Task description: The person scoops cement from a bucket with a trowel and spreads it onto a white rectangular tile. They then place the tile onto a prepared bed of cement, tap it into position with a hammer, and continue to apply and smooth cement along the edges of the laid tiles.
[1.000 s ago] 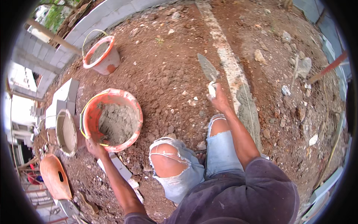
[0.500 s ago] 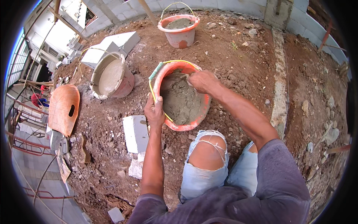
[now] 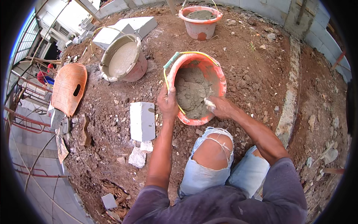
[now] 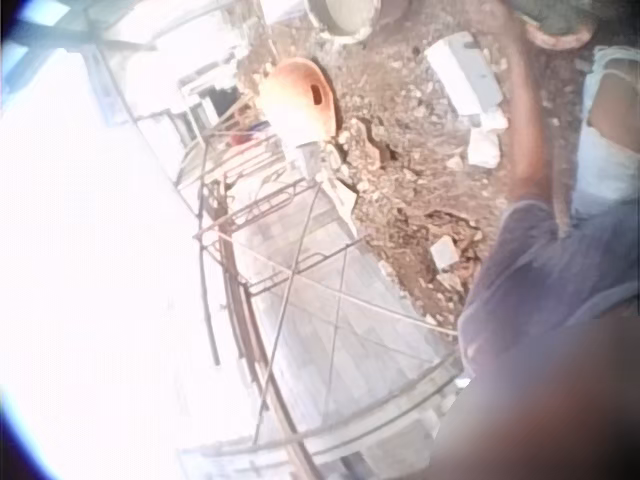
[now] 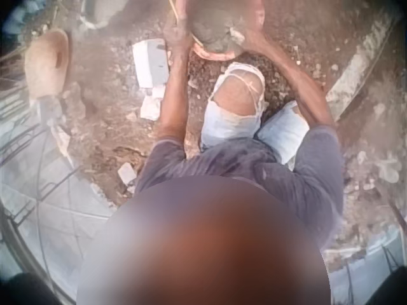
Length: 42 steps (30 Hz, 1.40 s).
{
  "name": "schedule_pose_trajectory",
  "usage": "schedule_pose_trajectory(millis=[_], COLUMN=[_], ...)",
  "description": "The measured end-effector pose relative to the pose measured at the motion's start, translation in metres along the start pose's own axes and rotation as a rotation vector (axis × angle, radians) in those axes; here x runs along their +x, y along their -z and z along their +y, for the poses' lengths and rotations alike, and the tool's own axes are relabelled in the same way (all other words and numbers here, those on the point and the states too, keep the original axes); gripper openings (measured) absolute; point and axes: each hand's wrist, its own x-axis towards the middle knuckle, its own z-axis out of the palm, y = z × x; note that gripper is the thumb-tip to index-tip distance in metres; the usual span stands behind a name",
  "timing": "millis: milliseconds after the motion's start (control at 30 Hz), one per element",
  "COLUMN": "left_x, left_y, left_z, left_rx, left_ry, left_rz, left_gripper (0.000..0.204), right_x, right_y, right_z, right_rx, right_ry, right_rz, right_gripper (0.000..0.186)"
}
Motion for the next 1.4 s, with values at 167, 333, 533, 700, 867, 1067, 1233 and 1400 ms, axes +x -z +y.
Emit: schedule_pose_trajectory(millis=[167,333,533,700,867,1067,1233,1400], left_x=[0.013,0.038,0.045,0.043,0.062,0.055,0.049,0.046], left_y=[0.003,-0.015,0.028,0.015,0.037,0.032,0.009,0.033], left_z=[0.002,0.009,-0.051,-0.040,-0.049,-0.025,-0.035,-0.033], left_rx=[0.063,0.044,0.109,0.205,0.237,0.273,0.283,0.139], left_ry=[0.088,-0.010,0.011,-0.017,0.009,-0.040,-0.033,0.044], left_rz=[0.026,0.077,0.032,0.031,-0.006,0.050,-0.039,-0.033], left_gripper=[0.040,0.039,0.039,0.047,0.049,0.051,0.054,0.047], right_x=[-0.005,-0.046,-0.130,-0.273,-0.371,-0.397,-0.408,-0.357], right_y=[-0.010,0.035,0.043,0.030,0.028,0.032,-0.007,0.034], right_z=[-0.031,-0.039,-0.008,0.041,0.085,0.160,0.310,0.275], right_rx=[0.334,0.773,0.814,0.896,0.702,0.239,0.112,0.027], right_ry=[0.049,-0.120,-0.130,-0.470,-0.937,-1.166,-1.433,-1.194], right_rz=[-0.112,-0.114,0.086,0.403,0.771,1.124,0.921,1.173], right_gripper=[0.033,0.024,0.031,0.035,0.036,0.036,0.042,0.042])
